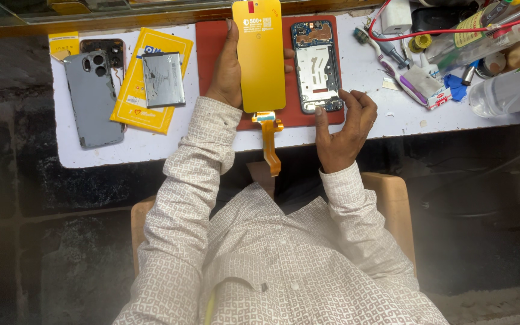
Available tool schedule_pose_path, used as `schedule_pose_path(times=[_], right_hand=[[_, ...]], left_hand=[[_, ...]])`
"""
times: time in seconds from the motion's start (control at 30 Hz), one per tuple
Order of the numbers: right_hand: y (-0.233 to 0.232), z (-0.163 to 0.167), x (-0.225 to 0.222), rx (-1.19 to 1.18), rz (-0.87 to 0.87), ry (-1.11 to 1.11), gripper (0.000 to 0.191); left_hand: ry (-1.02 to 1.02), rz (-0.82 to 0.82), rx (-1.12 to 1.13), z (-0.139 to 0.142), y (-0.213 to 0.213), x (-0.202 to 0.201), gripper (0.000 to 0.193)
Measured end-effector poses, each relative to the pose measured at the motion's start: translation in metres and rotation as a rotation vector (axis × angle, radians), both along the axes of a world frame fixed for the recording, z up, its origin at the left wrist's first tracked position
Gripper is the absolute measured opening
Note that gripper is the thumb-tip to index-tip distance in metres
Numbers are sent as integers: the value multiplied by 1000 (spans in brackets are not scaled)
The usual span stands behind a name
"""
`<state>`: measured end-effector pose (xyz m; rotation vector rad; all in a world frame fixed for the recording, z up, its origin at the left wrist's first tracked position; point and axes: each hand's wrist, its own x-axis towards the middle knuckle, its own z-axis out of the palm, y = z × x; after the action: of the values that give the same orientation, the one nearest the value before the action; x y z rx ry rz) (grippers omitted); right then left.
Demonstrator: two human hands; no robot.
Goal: The person removes a smartphone screen from its packaging, tests the touch functionality, and then disassembles the phone to remove the old screen. They then prepare the new screen by peeling off protective films and applying adhesive tape to the connectors.
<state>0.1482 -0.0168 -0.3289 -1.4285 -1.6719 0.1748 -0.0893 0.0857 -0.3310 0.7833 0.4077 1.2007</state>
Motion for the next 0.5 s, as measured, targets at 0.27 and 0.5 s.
schedule_pose_path(times=[0.27,0.5], right_hand=[[1,-2,1,-2,-9,-18,52],[0,-1,0,2,-8,-3,52]], left_hand=[[-5,-9,-3,-2,1,-1,93],[17,2,8,-4,0,-1,94]])
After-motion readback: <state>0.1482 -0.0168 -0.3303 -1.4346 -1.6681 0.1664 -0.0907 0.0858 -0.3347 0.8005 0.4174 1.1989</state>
